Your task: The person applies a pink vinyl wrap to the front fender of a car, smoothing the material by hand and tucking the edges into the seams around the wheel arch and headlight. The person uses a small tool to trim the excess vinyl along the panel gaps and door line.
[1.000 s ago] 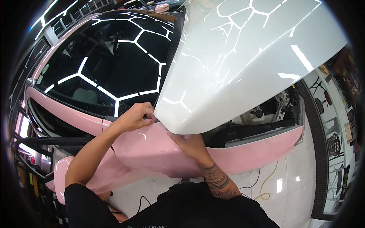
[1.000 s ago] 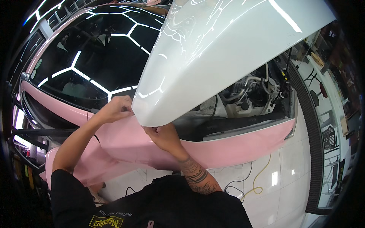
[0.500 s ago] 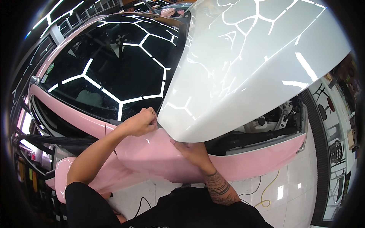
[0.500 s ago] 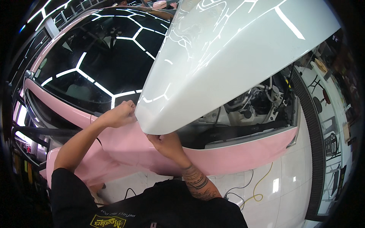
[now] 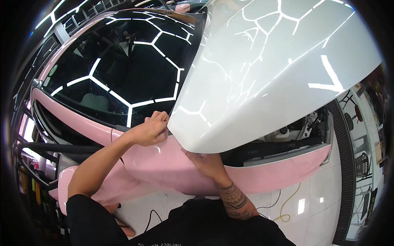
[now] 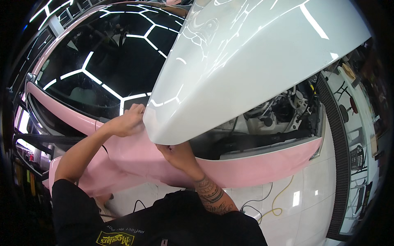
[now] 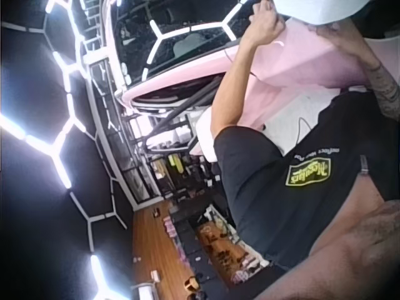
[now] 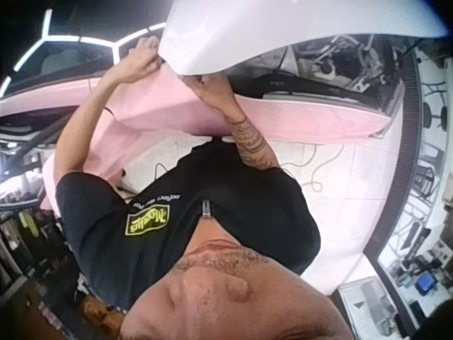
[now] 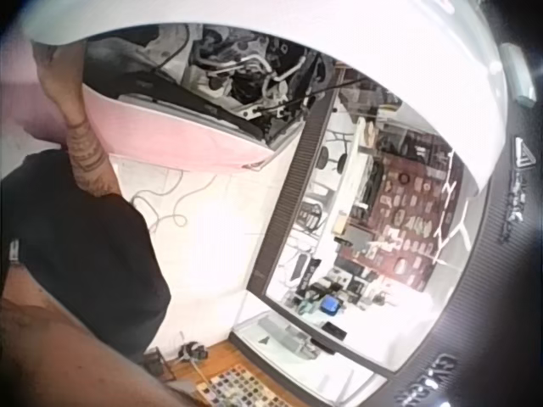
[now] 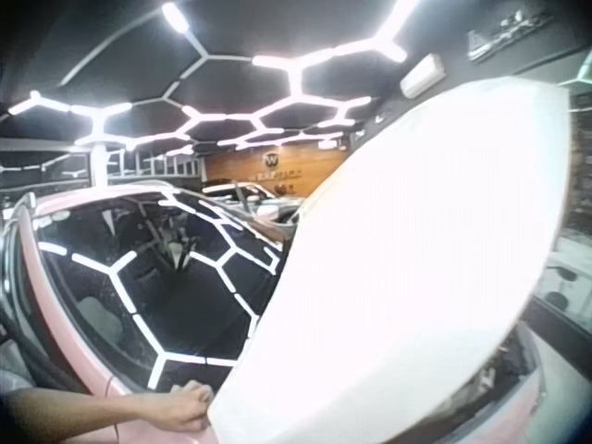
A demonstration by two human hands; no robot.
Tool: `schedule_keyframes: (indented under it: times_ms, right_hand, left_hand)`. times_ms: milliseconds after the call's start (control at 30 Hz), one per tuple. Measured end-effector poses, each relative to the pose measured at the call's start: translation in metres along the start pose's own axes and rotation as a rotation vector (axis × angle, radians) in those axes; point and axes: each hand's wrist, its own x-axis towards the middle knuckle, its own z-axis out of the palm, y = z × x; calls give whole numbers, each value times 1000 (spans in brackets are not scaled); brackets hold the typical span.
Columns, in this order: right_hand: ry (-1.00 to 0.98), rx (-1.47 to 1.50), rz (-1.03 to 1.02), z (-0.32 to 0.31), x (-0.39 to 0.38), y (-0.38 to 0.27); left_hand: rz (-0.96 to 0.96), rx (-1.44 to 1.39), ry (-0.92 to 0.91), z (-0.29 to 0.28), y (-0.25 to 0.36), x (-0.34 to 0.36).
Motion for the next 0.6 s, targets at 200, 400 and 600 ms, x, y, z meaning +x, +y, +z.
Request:
schedule_keyframes:
  times_ms: [200,400,600]
  right_hand:
    - [11,-122,-23,-1,-1,0]
    - [43,-80,-53,0,0,5]
    - [60,57,-58,1,0,7]
  left_hand:
    - [13,-11,5,1,1,2]
    - [-13,-74,139,-6,-4,-2]
    - [81,13,104,-19,6,-2]
